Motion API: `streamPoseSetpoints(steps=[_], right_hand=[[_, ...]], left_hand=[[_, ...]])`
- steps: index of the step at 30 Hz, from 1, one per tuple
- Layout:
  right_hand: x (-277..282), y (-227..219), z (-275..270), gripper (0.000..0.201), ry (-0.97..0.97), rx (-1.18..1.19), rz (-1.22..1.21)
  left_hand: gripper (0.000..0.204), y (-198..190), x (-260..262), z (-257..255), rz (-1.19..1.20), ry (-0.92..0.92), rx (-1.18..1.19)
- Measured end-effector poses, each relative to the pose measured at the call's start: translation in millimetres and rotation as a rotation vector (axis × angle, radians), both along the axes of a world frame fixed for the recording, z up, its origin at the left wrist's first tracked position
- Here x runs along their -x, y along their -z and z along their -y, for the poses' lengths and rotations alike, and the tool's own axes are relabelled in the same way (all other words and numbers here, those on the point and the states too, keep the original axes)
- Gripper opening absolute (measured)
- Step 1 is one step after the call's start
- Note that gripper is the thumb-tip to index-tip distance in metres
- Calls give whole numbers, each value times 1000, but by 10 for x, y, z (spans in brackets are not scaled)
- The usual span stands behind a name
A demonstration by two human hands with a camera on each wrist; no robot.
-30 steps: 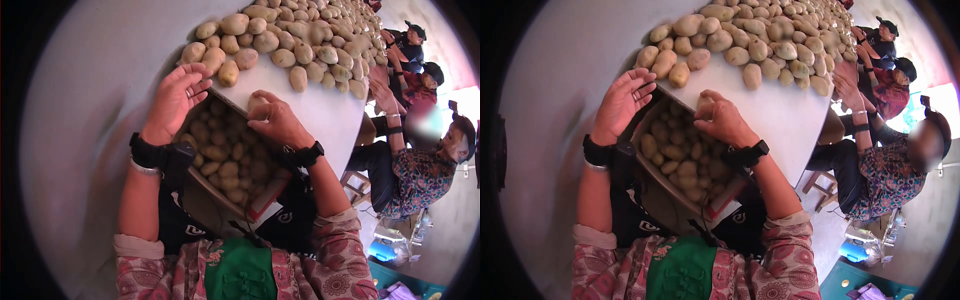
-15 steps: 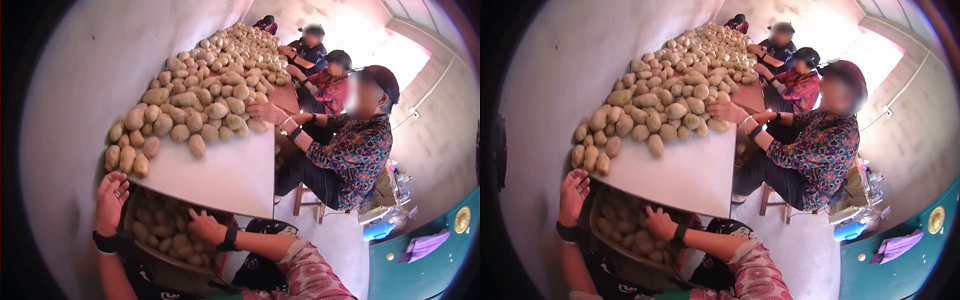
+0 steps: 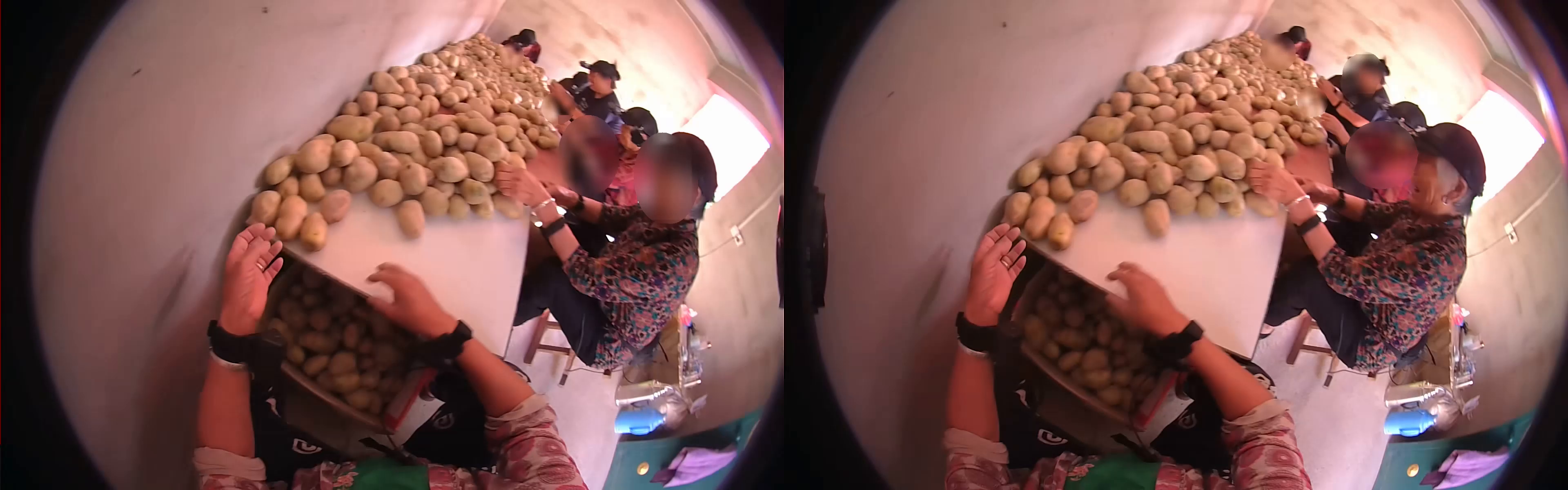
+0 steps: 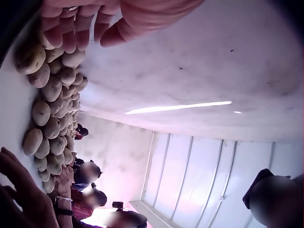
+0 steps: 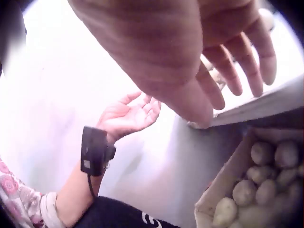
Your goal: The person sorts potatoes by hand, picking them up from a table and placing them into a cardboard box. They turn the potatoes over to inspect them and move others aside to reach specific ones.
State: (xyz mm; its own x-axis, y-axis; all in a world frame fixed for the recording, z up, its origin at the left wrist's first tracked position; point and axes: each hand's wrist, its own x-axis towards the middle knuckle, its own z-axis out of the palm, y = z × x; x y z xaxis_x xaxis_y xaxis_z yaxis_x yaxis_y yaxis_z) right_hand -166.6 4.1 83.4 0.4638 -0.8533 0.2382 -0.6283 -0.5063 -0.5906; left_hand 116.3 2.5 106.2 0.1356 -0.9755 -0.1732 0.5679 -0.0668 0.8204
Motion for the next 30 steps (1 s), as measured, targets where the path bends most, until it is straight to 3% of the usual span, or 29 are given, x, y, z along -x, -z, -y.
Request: streamPoseSetpoints(steps=[2,4,10,13,15,17,20,23,26,30], right_hand=[[75,-13,171,41,102,35,56],[140,-19,341,49,192,61,14],[182,-74,822,68,383,146,16],[166,-324,1283,80,418,81,-44],[184,-318,1663,76,535,191,-154],[123,-628,1780,82,667,-152,-166],[227,-368,2088,81,777,-190,-114],[291,-264,2236,76,790,-164,-46],[339,-287,2218,71,698,-254,-4],[299,-133,2293,64,691,-306,-110]], left_hand=[[40,7,-88,9,23,-88,-35],[53,-26,-213,-28,11,-314,-111],[61,-77,-416,-54,-80,-363,-98],[58,28,-440,-110,-109,-325,-96],[54,61,-442,-91,-161,-290,-59],[54,-3,-371,-92,-90,-259,-97],[53,86,-367,-74,-145,-148,-68],[51,37,-177,-97,-53,-128,-83],[51,-7,77,-179,15,19,-100],[59,3,395,-173,-34,159,-148]])
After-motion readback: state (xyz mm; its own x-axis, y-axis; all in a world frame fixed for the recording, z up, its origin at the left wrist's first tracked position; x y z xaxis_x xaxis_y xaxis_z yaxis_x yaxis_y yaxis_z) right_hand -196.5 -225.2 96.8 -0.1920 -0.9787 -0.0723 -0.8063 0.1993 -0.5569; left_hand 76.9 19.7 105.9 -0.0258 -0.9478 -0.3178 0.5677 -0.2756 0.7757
